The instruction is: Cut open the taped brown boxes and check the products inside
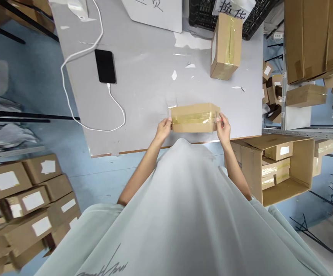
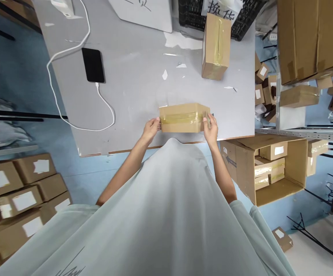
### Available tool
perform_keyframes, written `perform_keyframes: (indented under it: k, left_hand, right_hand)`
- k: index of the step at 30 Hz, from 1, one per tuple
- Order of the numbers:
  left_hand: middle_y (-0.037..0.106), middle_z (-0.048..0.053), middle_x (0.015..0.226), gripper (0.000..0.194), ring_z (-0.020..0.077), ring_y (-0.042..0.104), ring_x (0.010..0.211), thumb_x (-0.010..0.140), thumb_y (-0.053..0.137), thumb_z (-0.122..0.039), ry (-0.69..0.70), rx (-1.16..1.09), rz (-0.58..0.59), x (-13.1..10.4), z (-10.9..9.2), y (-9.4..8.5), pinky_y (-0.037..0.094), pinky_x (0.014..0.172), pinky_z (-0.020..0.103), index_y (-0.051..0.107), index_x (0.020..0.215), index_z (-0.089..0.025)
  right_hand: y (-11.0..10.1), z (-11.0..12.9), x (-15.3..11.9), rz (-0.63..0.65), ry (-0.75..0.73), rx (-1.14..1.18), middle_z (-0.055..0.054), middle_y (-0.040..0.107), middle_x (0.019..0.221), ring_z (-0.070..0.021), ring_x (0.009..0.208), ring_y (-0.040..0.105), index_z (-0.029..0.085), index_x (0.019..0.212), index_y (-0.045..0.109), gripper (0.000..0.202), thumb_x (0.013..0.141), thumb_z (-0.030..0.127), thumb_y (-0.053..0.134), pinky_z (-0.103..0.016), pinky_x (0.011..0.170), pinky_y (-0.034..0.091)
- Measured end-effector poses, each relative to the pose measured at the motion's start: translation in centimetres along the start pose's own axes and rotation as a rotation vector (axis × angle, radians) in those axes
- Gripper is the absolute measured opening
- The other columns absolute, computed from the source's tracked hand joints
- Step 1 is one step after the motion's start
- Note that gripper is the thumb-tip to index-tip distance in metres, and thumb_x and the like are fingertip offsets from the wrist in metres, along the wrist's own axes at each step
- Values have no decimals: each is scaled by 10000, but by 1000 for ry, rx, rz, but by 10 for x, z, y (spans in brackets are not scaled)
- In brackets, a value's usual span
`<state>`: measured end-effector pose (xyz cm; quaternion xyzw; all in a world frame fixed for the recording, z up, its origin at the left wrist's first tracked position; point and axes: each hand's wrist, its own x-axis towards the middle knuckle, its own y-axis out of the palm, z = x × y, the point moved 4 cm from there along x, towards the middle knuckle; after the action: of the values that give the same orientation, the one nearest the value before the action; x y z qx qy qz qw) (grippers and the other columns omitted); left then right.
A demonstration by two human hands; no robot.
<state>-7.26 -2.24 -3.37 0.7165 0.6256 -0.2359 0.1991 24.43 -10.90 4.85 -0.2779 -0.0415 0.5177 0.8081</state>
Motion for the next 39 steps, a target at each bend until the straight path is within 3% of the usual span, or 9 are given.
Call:
perform_keyframes:
  k: [6,15,17,20,25,30,33,36,39]
  left_hand:
    - [858,149,1210,557,304,795,1181,910,843,-681,32,-55,37,-18,-13,15,620,1128,476,814,1156,-182]
    - [855,125,1334,443,326,790,1216,885,853,-459,90,114,-280,-44,-10,-76,617,1164,487,851,1232,-184]
    - [851,131,1337,401,330,780,1239,897,845,-416,81,122,-341,-46,-8,-87,605,1178,486,849,1222,-181]
    - [841,139,1326,351,318,767,1247,933,797,-374,78,120,-385,-46,-7,-88,592,1185,462,836,1219,-174]
    - [771,150,1420,425,295,736,1276,952,770,-399,84,142,-387,-47,-8,-71,576,1198,439,787,1325,-196]
    - [740,160,1484,451,321,732,1312,981,756,-474,133,88,-352,-59,-15,-61,570,1214,479,785,1348,-213]
    - [745,127,1517,464,325,700,1423,1004,747,-545,90,-28,-330,-53,-12,-60,529,1272,494,782,1374,-268]
    - [720,137,1573,505,330,637,1530,947,822,-541,-78,-114,-381,-39,-3,-57,492,1309,522,759,1379,-285]
    - [791,173,1440,479,333,724,1405,957,799,-592,-188,-165,-174,-31,0,-34,553,1238,525,775,1271,-231]
  right_hand:
    - [9,9,-11,59,-20,43,-97,404,1900,-292,1799,323,246,1827,423,1044,1045,937,452,-538,1497,225]
    - [86,12,-16,362,17,156,-99,433,1885,-256,1772,385,201,1847,367,1125,1035,979,372,-450,1472,293]
    - [103,12,-20,413,32,124,-131,419,1890,-271,1764,401,162,1857,324,1200,1007,1007,376,-451,1467,305]
    - [112,19,-27,380,-22,8,-156,278,1943,-300,1824,245,120,1859,302,1248,994,1010,426,-470,1496,215]
    - [114,36,-42,431,-144,-87,-130,261,1951,-298,1843,166,160,1864,318,1076,1095,913,313,-516,1515,148]
    - [105,28,-35,439,-130,-138,-125,176,1972,-347,1854,40,168,1877,272,1186,1033,997,358,-588,1516,60]
    - [86,13,-17,372,-70,-145,-155,123,1976,-364,1853,16,136,1875,259,1295,974,1059,375,-586,1512,35]
    - [61,-4,2,315,21,-163,-229,171,1954,-391,1846,89,60,1842,319,1393,923,1107,357,-595,1508,50]
    - [31,-12,15,258,63,-142,-203,314,1922,-381,1832,192,134,1799,450,1313,921,1107,376,-617,1502,87]
